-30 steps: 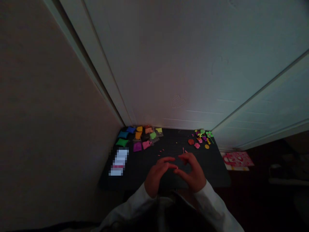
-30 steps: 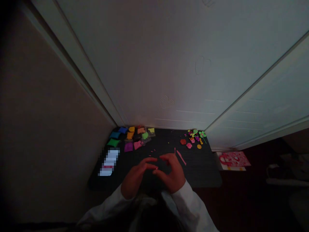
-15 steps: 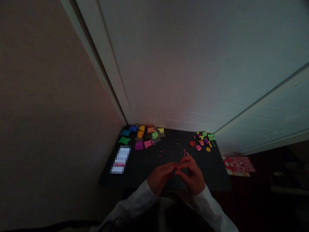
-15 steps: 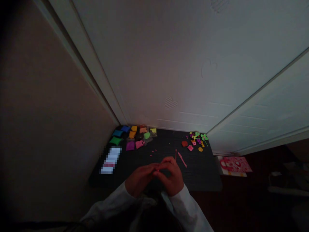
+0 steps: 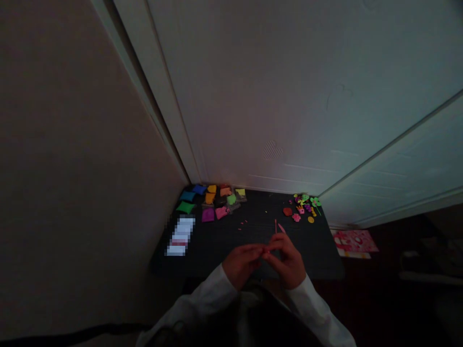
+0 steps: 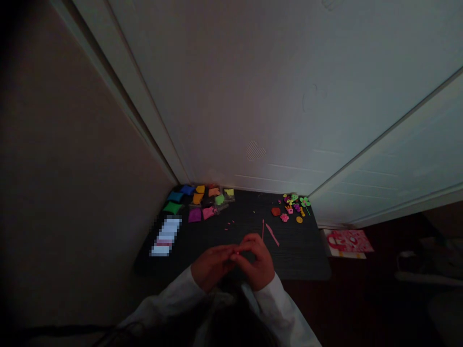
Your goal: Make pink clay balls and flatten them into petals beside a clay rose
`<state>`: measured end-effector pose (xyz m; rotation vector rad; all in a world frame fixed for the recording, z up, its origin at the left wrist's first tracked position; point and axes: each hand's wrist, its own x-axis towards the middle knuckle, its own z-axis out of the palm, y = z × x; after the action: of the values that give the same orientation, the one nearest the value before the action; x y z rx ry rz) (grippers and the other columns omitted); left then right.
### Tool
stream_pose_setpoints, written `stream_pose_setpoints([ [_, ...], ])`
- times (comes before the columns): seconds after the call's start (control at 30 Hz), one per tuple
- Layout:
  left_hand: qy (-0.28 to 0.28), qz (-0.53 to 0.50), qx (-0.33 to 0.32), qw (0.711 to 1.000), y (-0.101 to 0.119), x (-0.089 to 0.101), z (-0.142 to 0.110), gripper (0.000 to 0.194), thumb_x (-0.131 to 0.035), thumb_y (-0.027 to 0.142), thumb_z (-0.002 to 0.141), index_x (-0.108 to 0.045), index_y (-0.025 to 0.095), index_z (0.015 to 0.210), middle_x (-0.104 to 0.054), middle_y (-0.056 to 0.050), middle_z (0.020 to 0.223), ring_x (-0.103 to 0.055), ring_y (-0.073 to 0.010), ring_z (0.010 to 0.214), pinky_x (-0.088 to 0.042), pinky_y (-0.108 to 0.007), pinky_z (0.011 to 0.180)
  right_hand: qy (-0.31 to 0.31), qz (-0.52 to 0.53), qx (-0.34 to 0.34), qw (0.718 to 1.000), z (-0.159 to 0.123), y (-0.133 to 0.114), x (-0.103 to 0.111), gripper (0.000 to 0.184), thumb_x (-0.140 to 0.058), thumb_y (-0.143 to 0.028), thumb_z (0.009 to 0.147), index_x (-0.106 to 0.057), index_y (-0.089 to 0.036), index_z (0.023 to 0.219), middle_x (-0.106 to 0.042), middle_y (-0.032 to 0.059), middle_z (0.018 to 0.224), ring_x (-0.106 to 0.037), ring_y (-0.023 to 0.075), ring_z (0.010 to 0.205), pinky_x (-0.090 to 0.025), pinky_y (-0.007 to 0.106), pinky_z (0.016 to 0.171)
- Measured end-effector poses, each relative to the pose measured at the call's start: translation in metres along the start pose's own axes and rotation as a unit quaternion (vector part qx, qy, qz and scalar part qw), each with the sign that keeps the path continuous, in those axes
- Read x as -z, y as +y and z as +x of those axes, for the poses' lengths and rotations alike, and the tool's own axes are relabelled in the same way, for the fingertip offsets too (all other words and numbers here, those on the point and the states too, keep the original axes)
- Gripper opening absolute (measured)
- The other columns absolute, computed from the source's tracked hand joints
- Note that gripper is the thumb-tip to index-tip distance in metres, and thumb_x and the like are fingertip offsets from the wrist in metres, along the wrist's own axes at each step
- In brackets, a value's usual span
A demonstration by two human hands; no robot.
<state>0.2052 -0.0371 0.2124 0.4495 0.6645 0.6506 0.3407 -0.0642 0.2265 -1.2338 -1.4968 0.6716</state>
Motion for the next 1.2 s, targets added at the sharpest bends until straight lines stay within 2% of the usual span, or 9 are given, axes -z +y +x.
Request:
stream_pose_setpoints([
  [0.23, 0.002, 0.012, 0.010, 1.000, -0.003, 0.000, 0.000, 0.011, -0.056, 0.013, 0.071, -0.056, 0.010, 0.081, -0.059, -0.001, 0.079, -0.055, -0.0104, 0.071, -0.042, -0.029, 0.072, 0.004, -0.020, -0.001, 1.000, -0.004, -0.001, 0.002, 0.007, -0.060, -0.020, 0.067, -0.058, -0.022, 0.073, -0.050, 0.0019, 0.076, -0.051, 0.0153, 0.073, -0.043, 0.031, 0.065],
  [0.5, 0.001, 0.039, -0.015, 0.999, -0.006, 0.006, 0.002, 0.009, -0.052, 0.015, 0.074, -0.054, 0.009, 0.081, -0.057, -0.001, 0.078, -0.054, -0.0101, 0.069, -0.044, -0.029, 0.068, -0.010, -0.061, 0.005, 0.998, -0.008, -0.003, 0.002, 0.011, -0.061, -0.020, 0.066, -0.059, -0.022, 0.077, -0.052, 0.0024, 0.077, -0.052, 0.0161, 0.076, -0.043, 0.031, 0.067],
  [0.8, 0.033, 0.140, -0.066, 0.987, 0.000, 0.012, -0.002, 0.017, -0.060, 0.023, 0.067, -0.060, 0.012, 0.080, -0.061, -0.004, 0.079, -0.054, -0.0115, 0.071, -0.040, -0.024, 0.065, -0.033, -0.112, 0.014, 0.993, -0.007, -0.009, 0.000, 0.010, -0.056, -0.018, 0.071, -0.057, -0.022, 0.080, -0.053, 0.0033, 0.079, -0.052, 0.0159, 0.078, -0.043, 0.032, 0.069],
  [0.9, 0.051, 0.212, -0.102, 0.971, 0.007, 0.013, -0.009, 0.020, -0.054, 0.028, 0.071, -0.061, 0.015, 0.084, -0.060, -0.005, 0.087, -0.054, -0.0153, 0.079, -0.040, -0.026, 0.069, -0.037, -0.129, 0.017, 0.991, -0.008, -0.010, -0.002, 0.009, -0.055, -0.018, 0.071, -0.055, -0.021, 0.080, -0.053, 0.0037, 0.080, -0.051, 0.0155, 0.077, -0.043, 0.031, 0.068],
  [1.03, 0.064, 0.321, -0.167, 0.930, 0.017, 0.011, -0.021, 0.023, -0.047, 0.031, 0.076, -0.064, 0.018, 0.083, -0.054, -0.005, 0.102, -0.045, -0.0184, 0.100, -0.032, -0.031, 0.089, -0.049, -0.165, 0.022, 0.985, -0.007, -0.009, -0.005, 0.009, -0.055, -0.019, 0.071, -0.056, -0.020, 0.080, -0.052, 0.0043, 0.081, -0.051, 0.0159, 0.079, -0.043, 0.031, 0.070],
  [1.2, 0.079, 0.415, -0.225, 0.878, 0.019, 0.006, -0.031, 0.023, -0.044, 0.031, 0.078, -0.063, 0.023, 0.088, -0.051, -0.004, 0.105, -0.039, -0.0178, 0.106, -0.026, -0.033, 0.096, -0.056, -0.213, 0.026, 0.975, -0.007, -0.008, -0.008, 0.010, -0.054, -0.019, 0.072, -0.058, -0.019, 0.081, -0.052, 0.0061, 0.083, -0.051, 0.0174, 0.081, -0.042, 0.033, 0.072],
])
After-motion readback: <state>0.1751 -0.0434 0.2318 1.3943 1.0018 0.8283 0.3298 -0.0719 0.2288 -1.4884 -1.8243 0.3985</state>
